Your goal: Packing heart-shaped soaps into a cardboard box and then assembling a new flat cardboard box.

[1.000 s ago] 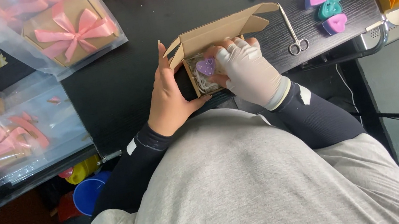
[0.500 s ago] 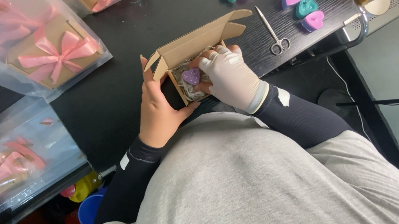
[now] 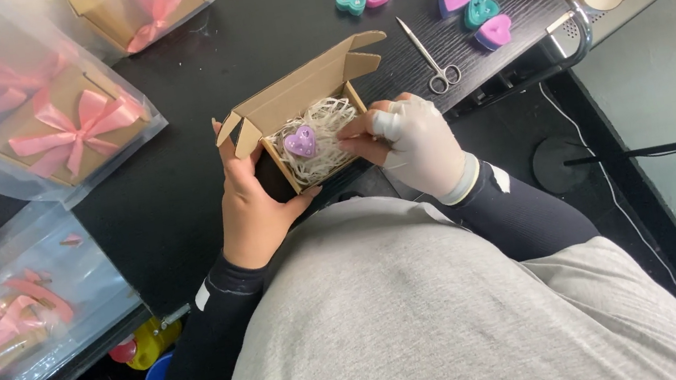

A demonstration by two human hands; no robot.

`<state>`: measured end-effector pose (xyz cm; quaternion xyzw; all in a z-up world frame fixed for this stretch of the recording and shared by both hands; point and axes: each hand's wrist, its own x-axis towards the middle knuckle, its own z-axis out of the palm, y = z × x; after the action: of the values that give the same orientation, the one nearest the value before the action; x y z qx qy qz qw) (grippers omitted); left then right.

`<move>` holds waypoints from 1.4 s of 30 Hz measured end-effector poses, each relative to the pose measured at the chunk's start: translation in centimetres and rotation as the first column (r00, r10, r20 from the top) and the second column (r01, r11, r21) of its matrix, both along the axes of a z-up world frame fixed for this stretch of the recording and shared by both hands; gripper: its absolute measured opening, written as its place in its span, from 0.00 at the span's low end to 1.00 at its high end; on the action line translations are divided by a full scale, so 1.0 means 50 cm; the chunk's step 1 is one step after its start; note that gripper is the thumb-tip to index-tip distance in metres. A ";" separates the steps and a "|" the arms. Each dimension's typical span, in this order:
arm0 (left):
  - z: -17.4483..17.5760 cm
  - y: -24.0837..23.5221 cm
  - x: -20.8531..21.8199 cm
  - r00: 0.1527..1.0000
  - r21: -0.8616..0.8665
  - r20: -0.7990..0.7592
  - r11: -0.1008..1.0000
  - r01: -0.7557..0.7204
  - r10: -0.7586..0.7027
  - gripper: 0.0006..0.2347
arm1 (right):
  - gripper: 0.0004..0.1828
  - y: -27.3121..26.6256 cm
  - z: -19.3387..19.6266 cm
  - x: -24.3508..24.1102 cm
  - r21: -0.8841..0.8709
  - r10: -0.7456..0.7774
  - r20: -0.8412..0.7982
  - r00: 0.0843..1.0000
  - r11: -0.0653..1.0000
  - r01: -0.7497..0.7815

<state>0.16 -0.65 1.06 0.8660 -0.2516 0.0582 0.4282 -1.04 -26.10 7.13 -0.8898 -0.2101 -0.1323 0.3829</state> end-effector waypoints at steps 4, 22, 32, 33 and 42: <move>-0.006 -0.001 -0.007 0.999 0.040 -0.036 0.999 -0.015 0.016 0.43 | 0.09 -0.057 -0.034 -0.013 -0.083 -0.102 0.068 0.992 0.991 0.107; 0.050 -0.077 -0.006 0.990 -0.088 -0.129 0.994 -0.070 0.058 0.56 | 0.10 -0.468 -0.086 0.176 -0.053 -0.350 0.094 0.932 0.933 0.356; 0.034 -0.075 -0.006 0.998 -0.047 -0.037 0.998 -0.047 0.046 0.60 | 0.22 -0.475 -0.221 0.327 -0.132 -0.402 0.050 0.914 0.905 0.405; 0.033 -0.073 -0.006 0.999 -0.034 -0.026 0.998 -0.047 0.046 0.60 | 0.21 -0.475 -0.229 0.336 -0.096 -0.409 0.047 0.911 0.906 0.412; 0.008 -0.063 -0.004 0.998 -0.019 -0.016 0.998 -0.055 0.055 0.61 | 0.22 -0.441 -0.199 0.260 -0.036 -0.344 0.105 0.933 0.936 0.349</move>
<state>-0.05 -3.78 1.48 0.8688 -0.2239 0.0656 0.4368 11.97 -48.14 -2.84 -0.9154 -0.0717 -0.2353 0.3188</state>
